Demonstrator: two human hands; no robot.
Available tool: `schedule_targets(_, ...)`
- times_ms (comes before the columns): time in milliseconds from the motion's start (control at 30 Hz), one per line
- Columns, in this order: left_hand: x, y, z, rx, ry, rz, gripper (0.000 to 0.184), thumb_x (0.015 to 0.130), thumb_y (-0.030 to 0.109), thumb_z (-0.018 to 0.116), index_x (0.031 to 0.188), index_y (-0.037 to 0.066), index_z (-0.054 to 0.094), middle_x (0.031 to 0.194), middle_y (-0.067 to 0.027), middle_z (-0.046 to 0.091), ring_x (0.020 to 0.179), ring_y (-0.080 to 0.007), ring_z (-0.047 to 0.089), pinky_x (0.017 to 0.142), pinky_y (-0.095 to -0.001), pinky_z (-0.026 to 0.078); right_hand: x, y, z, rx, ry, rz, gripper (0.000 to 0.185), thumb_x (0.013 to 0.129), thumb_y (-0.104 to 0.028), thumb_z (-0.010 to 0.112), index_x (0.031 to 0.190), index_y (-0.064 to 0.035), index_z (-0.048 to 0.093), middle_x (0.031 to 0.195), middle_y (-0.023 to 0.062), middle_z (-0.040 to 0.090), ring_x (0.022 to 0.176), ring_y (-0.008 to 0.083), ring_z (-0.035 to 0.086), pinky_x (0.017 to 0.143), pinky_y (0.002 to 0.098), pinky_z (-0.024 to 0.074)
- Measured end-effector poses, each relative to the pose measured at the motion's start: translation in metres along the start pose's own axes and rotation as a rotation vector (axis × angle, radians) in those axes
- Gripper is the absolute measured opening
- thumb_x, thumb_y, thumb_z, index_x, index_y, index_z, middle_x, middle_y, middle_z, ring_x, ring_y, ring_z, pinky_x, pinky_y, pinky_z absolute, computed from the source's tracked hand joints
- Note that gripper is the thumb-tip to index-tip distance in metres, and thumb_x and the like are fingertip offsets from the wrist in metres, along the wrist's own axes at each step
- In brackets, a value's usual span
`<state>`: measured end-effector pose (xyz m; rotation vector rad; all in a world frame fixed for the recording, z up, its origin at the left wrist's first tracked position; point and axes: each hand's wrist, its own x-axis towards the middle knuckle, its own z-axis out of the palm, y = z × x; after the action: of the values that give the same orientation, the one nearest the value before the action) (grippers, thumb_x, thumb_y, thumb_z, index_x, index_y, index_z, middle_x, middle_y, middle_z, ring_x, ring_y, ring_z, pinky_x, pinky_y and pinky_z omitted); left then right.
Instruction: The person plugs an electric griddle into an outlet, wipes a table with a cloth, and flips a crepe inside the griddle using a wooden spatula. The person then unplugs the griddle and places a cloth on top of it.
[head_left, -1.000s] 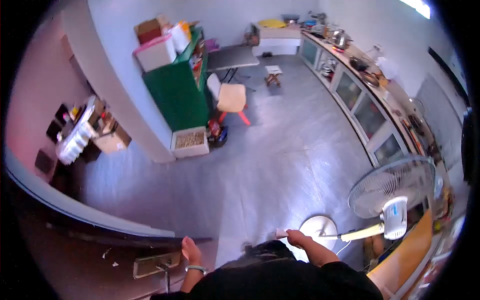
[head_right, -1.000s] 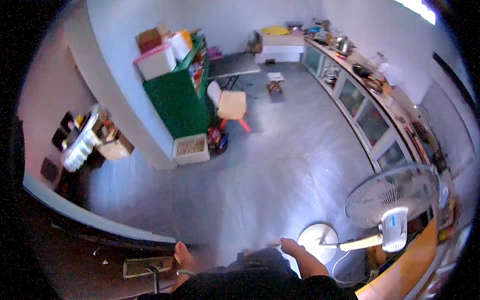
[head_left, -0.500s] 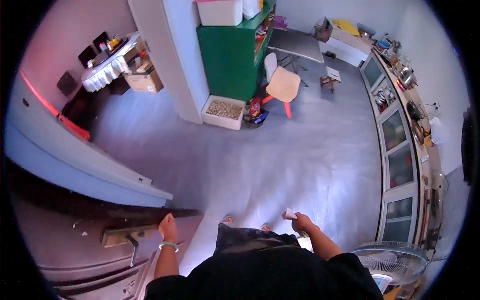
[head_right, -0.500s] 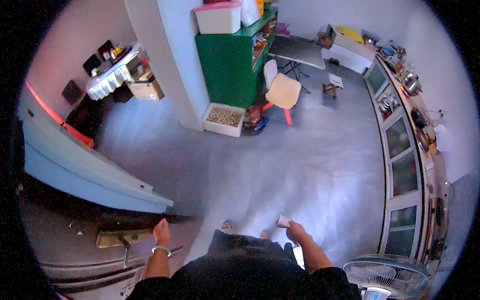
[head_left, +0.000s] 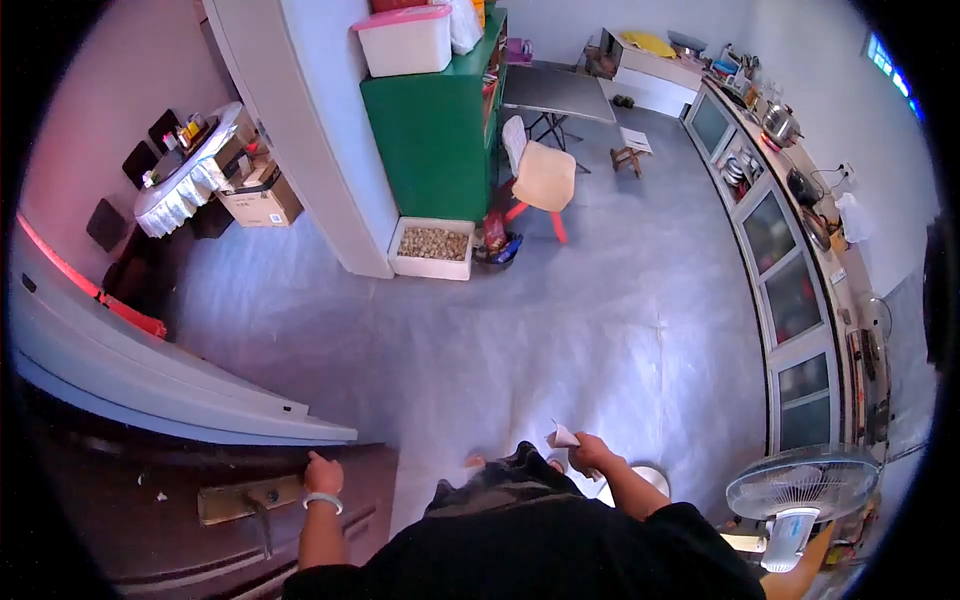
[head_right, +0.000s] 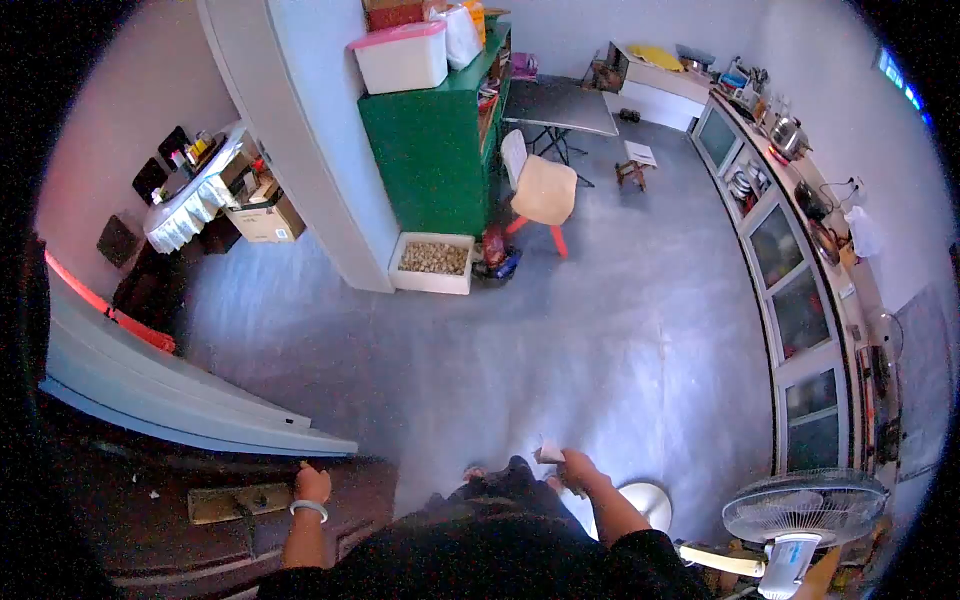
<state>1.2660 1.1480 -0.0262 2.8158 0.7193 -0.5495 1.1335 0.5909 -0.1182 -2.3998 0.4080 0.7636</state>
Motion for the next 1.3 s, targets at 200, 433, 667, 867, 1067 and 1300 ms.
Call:
schedule_targets(200, 0.012, -0.003, -0.027, 0.118, 0.022, 0.033, 0.059, 0.080, 0.020, 0.052, 0.125, -0.013, 0.034, 0.101, -0.0274, 0.060, 0.095, -0.0379, 0.059, 0.083, -0.0435, 0.047, -0.023, -0.011, 0.000, 0.077, 0.050, 0.098, 0.032, 0.075, -0.025, 0.055, 0.102, -0.0077, 0.059, 0.096, 0.0199, 0.063, 0.092, 0.0363, 0.059, 0.081, 0.0400, 0.0468)
schedule_targets(433, 0.026, -0.007, -0.036, 0.050, -0.007, -0.024, 0.050, 0.080, 0.017, 0.049, 0.121, -0.011, 0.040, 0.109, -0.0274, 0.056, 0.099, -0.0402, 0.057, 0.086, -0.0442, 0.046, -0.021, 0.029, 0.012, 0.049, 0.065, 0.159, 0.034, 0.073, -0.025, 0.056, 0.101, -0.0066, 0.060, 0.094, 0.0201, 0.063, 0.090, 0.0363, 0.060, 0.080, 0.0395, 0.0474)
schedule_targets(667, 0.049, -0.021, -0.045, 0.077, 0.011, -0.004, 0.049, 0.081, 0.015, 0.048, 0.121, -0.011, 0.040, 0.107, -0.0266, 0.058, 0.101, -0.0388, 0.057, 0.087, -0.0429, 0.045, -0.039, -0.006, -0.017, 0.043, 0.099, 0.130, 0.029, 0.075, -0.015, 0.051, 0.101, -0.0046, 0.057, 0.095, 0.0208, 0.062, 0.091, 0.0369, 0.060, 0.080, 0.0409, 0.0469)
schedule_targets(867, 0.055, -0.027, -0.033, 0.101, 0.054, -0.013, 0.048, 0.084, 0.017, 0.053, 0.122, -0.010, 0.042, 0.108, -0.0254, 0.057, 0.097, -0.0367, 0.058, 0.084, -0.0430, 0.049, -0.035, 0.006, -0.008, 0.089, 0.087, 0.213, 0.033, 0.074, -0.026, 0.054, 0.102, -0.0077, 0.059, 0.097, 0.0199, 0.063, 0.093, 0.0363, 0.059, 0.082, 0.0399, 0.0466)
schedule_targets(1067, 0.051, -0.017, -0.038, 0.021, 0.079, -0.007, 0.035, 0.081, 0.011, 0.046, 0.108, -0.010, 0.049, 0.104, -0.0285, 0.058, 0.099, -0.0411, 0.057, 0.085, -0.0451, 0.045, -0.048, -0.002, -0.019, 0.150, 0.046, 0.290, 0.034, 0.074, -0.025, 0.053, 0.104, -0.0095, 0.060, 0.099, 0.0186, 0.063, 0.094, 0.0349, 0.059, 0.082, 0.0392, 0.0464)
schedule_targets(1300, 0.050, -0.023, -0.044, 0.012, 0.038, 0.068, 0.044, 0.080, 0.015, 0.049, 0.122, 0.006, 0.044, 0.101, -0.0251, 0.059, 0.095, -0.0410, 0.057, 0.081, -0.0499, 0.045, -0.043, 0.044, -0.001, 0.092, 0.055, 0.254, 0.032, 0.076, -0.028, 0.053, 0.100, -0.0080, 0.060, 0.096, 0.0189, 0.063, 0.092, 0.0353, 0.060, 0.081, 0.0397, 0.0464)
